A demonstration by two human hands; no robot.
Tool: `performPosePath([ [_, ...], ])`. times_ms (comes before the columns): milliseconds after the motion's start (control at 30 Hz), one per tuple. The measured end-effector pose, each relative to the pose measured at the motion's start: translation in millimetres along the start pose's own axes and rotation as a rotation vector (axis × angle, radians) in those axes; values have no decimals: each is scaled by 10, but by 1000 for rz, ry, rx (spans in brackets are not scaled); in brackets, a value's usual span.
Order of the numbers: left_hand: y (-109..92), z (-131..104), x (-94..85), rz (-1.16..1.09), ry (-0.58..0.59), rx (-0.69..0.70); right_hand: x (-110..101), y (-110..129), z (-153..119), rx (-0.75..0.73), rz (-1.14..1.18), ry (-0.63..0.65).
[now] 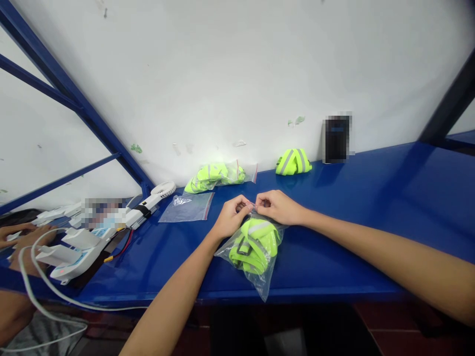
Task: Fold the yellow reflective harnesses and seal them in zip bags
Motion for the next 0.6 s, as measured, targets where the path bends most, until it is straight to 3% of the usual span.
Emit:
performPosePath([
  [367,91,22,-15,-123,7,-71,-90,-163,-256,190,84,109],
  [600,62,30,-50,-196,-23,-66,-334,-98,-543,304,106,158],
])
Point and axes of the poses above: each hand's wrist, its own z-axis towards the middle knuckle, its own x-axis out of the palm, y = z × x, the point moved 9 cm from there along z, towards the middle knuckle, and after that the axes turned 7 degrees about -y, right-handed, at the moved point
